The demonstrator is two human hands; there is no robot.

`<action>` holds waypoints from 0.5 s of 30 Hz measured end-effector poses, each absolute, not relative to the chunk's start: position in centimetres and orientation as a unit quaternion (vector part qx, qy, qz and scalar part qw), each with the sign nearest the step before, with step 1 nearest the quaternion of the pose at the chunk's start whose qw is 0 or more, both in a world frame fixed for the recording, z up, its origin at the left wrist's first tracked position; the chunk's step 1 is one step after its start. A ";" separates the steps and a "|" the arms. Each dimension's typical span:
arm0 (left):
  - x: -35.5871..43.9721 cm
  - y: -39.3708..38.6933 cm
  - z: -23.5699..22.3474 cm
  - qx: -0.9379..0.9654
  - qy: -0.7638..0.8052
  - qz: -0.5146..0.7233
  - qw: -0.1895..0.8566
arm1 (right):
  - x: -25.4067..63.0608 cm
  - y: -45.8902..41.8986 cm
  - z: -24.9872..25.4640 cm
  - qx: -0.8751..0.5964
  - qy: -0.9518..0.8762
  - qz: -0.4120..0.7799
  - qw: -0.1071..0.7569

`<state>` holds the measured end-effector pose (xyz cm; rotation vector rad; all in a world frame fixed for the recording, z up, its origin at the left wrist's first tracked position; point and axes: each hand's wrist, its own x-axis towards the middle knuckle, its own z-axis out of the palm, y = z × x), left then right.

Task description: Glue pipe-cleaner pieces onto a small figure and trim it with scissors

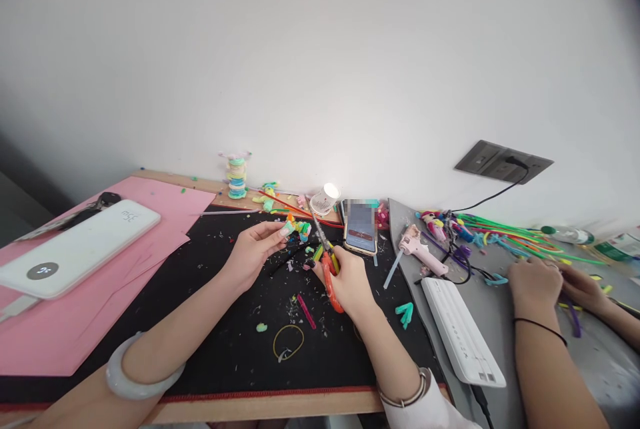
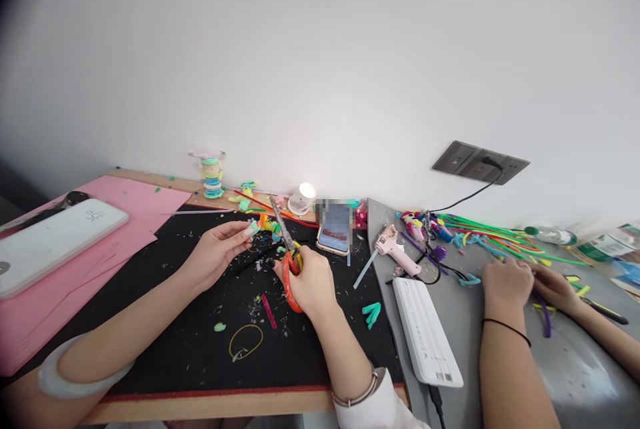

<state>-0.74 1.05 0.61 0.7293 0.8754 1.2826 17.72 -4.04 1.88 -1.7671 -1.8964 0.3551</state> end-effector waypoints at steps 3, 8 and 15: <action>-0.7 0.9 0.9 0.323 0.393 0.566 0.649 | 17.7 -4.3 2.2 -0.640 -0.703 0.150 0.271; -0.7 0.9 1.0 0.328 0.396 0.569 0.642 | 17.3 -4.6 2.2 -0.641 -0.723 0.140 0.219; -0.7 0.9 0.8 0.344 0.398 0.566 0.635 | 17.1 -4.6 2.6 -0.651 -0.726 0.124 0.186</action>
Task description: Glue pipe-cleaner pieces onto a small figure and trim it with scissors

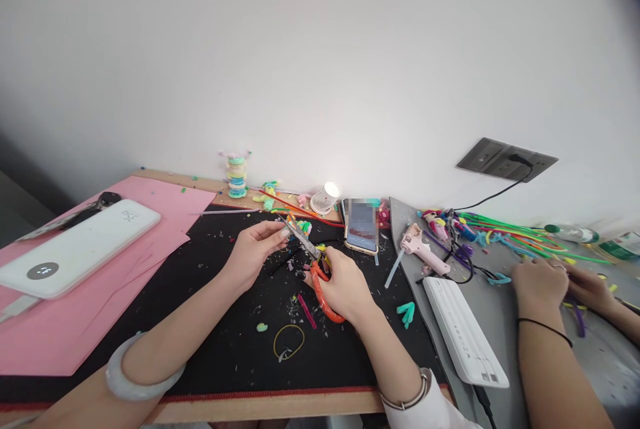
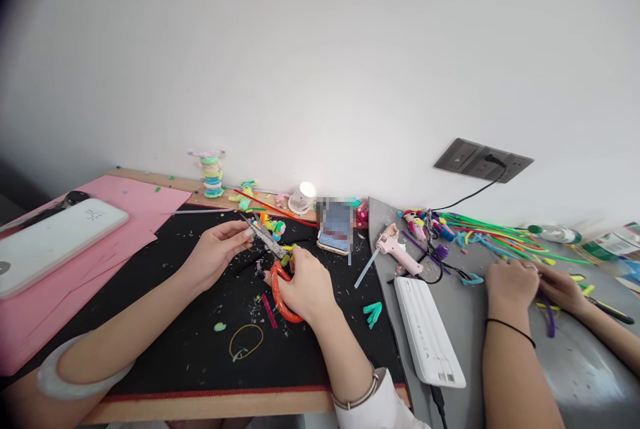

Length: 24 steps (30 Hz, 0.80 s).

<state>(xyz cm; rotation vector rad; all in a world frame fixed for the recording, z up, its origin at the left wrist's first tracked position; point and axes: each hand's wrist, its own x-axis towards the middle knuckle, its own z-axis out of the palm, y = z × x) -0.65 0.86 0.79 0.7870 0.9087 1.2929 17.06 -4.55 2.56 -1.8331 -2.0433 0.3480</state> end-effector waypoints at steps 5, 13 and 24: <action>-0.7 0.9 0.5 0.349 0.402 0.561 0.634 | 17.3 -4.5 2.2 -0.651 -0.728 0.109 0.184; -0.6 1.0 0.4 0.346 0.409 0.559 0.633 | 17.1 -4.6 2.3 -0.662 -0.720 0.103 0.179; -0.6 1.0 0.2 0.355 0.419 0.553 0.626 | 17.1 -4.5 2.1 -0.668 -0.718 0.099 0.167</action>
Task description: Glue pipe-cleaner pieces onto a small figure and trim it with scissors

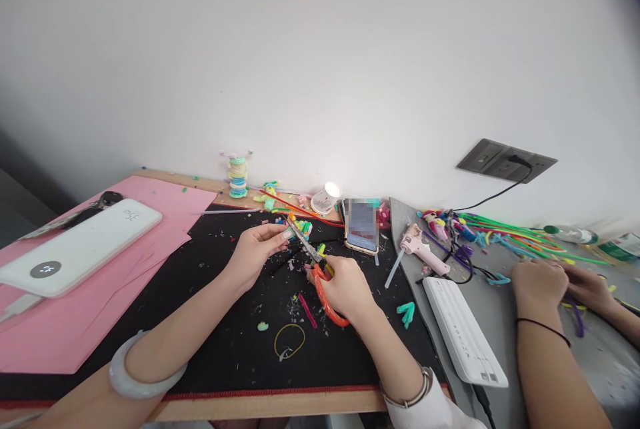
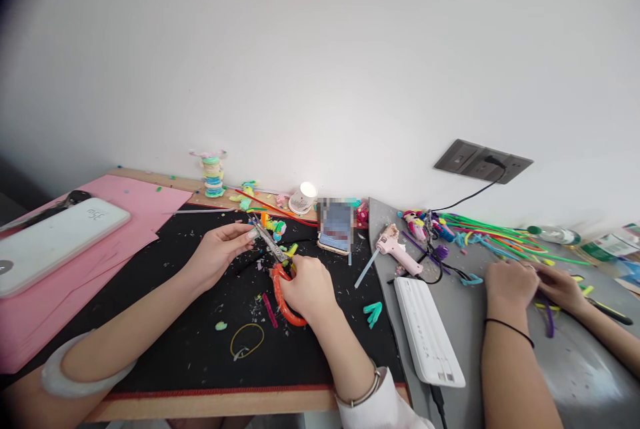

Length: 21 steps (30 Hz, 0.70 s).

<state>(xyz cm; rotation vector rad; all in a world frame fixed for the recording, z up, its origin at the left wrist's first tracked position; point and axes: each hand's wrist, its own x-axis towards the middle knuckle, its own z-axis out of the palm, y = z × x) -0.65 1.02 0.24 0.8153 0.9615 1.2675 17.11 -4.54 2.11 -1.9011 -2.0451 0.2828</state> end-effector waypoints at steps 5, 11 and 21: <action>-0.7 1.1 0.1 0.363 0.422 0.547 0.626 | 17.2 -4.6 2.1 -0.667 -0.719 0.103 0.166; -0.7 1.0 0.4 0.361 0.426 0.545 0.626 | 17.2 -4.6 2.1 -0.665 -0.719 0.107 0.172; -0.7 1.0 0.6 0.368 0.427 0.540 0.624 | 17.2 -4.5 1.6 -0.670 -0.714 0.105 0.172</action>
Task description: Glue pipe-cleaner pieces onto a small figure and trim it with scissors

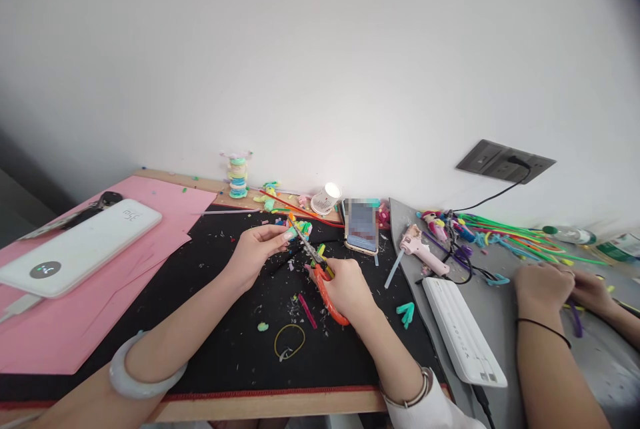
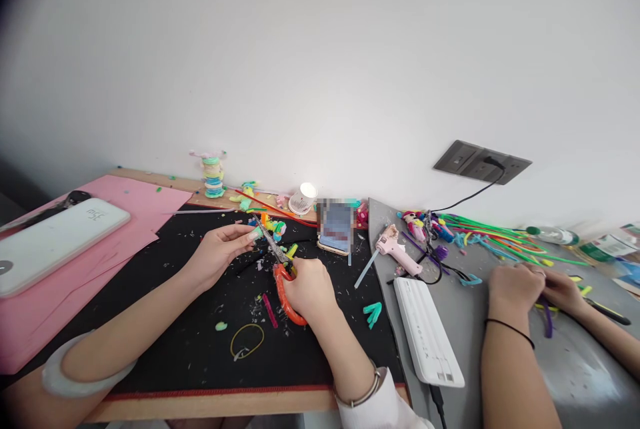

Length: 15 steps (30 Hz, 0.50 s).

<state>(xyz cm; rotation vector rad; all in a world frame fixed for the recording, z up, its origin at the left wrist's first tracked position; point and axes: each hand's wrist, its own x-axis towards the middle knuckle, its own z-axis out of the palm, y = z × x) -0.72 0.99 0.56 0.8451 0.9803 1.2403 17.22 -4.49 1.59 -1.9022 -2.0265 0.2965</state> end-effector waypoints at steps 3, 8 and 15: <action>-0.7 1.0 0.6 0.364 0.423 0.544 0.627 | 17.2 -4.3 1.5 -0.666 -0.711 0.100 0.203; -0.8 1.0 0.6 0.338 0.401 0.563 0.638 | 17.6 -3.8 1.5 -0.682 -0.682 0.093 0.247; -0.9 1.2 0.3 0.306 0.364 0.566 0.673 | 17.6 -3.8 1.7 -0.681 -0.671 0.102 0.276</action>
